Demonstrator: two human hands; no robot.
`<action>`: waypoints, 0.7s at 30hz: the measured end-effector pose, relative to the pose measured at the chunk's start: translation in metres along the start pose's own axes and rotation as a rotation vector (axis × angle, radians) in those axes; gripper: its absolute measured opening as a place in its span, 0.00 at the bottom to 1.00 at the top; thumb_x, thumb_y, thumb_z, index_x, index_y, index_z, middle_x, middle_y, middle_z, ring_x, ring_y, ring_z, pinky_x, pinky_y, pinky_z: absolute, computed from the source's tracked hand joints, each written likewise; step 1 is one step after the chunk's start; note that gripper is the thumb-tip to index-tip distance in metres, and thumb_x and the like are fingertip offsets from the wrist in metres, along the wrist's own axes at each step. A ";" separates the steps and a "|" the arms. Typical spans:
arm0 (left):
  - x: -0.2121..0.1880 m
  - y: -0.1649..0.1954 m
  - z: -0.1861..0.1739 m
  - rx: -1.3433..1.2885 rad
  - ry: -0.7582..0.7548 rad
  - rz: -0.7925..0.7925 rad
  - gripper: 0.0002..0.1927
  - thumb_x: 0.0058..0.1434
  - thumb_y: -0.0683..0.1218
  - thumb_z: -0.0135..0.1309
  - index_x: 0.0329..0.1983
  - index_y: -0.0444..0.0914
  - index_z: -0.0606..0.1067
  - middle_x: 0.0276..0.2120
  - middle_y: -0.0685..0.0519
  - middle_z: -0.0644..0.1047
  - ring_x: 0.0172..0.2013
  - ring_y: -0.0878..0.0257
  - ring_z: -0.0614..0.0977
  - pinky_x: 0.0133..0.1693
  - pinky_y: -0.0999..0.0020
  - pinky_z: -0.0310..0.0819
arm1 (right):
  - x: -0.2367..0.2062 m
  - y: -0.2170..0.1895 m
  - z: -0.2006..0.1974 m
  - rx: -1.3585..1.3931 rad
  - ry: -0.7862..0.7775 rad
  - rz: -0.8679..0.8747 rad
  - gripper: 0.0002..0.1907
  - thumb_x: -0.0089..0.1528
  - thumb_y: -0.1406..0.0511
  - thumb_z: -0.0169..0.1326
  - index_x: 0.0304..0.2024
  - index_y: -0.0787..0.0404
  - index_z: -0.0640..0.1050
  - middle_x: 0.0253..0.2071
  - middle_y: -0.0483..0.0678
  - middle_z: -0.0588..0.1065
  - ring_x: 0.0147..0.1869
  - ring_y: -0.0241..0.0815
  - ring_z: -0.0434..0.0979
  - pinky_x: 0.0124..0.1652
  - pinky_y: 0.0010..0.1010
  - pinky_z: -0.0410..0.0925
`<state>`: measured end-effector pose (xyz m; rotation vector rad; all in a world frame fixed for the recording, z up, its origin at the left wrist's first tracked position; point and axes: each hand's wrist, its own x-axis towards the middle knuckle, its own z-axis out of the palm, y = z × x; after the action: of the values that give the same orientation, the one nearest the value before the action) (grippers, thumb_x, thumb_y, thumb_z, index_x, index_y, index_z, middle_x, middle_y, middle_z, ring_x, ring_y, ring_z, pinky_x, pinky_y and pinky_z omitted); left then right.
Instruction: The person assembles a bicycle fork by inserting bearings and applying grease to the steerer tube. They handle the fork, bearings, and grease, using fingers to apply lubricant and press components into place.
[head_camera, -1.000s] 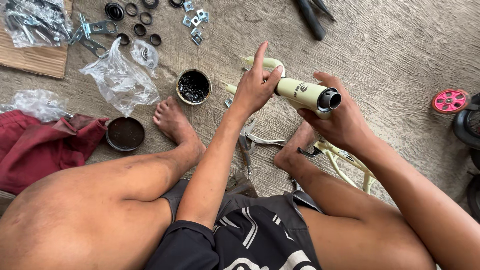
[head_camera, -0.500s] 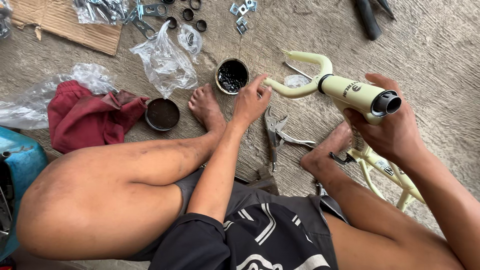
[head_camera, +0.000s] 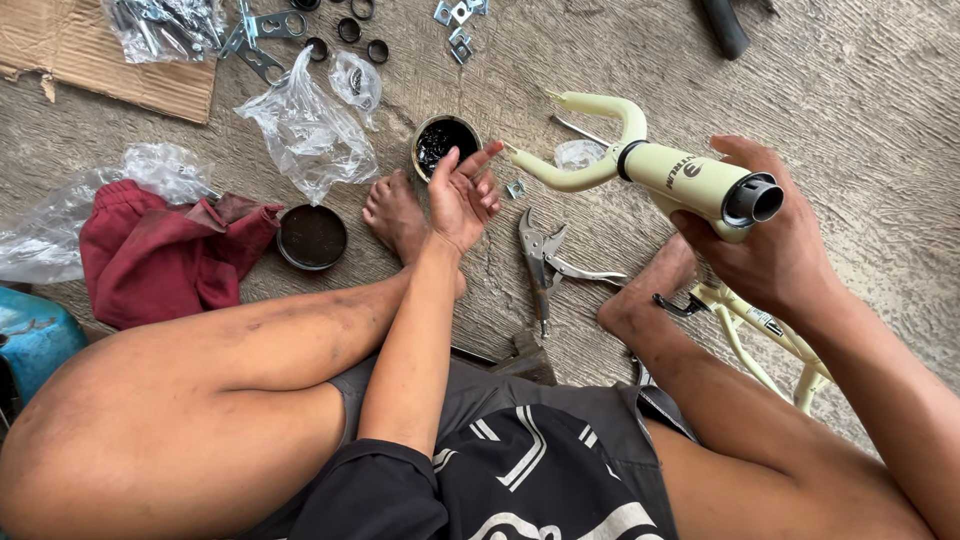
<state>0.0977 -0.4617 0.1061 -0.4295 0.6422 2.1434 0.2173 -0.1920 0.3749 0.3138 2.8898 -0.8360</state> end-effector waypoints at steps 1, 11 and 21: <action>0.003 0.003 0.000 0.027 -0.004 0.023 0.31 0.71 0.63 0.38 0.60 0.37 0.77 0.19 0.60 0.67 0.22 0.67 0.71 0.30 0.70 0.66 | 0.000 0.000 0.001 -0.002 0.002 -0.011 0.38 0.60 0.61 0.68 0.68 0.66 0.67 0.56 0.62 0.74 0.55 0.56 0.80 0.49 0.45 0.73; 0.015 0.135 -0.059 1.263 1.324 0.694 0.29 0.64 0.50 0.53 0.68 0.42 0.67 0.65 0.42 0.63 0.63 0.44 0.67 0.57 0.47 0.68 | 0.002 -0.001 0.011 -0.049 -0.034 0.060 0.38 0.59 0.60 0.68 0.68 0.66 0.67 0.52 0.60 0.76 0.54 0.56 0.80 0.49 0.46 0.73; -0.023 0.118 -0.152 1.956 1.371 0.234 0.24 0.59 0.56 0.65 0.56 0.45 0.76 0.60 0.44 0.68 0.64 0.42 0.66 0.61 0.38 0.61 | 0.000 -0.002 0.008 -0.029 -0.013 0.026 0.37 0.61 0.61 0.68 0.67 0.66 0.68 0.53 0.61 0.76 0.54 0.56 0.81 0.49 0.44 0.74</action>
<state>0.0281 -0.6259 0.0292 -0.5301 2.9531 0.1877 0.2172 -0.1986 0.3690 0.3406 2.8772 -0.7880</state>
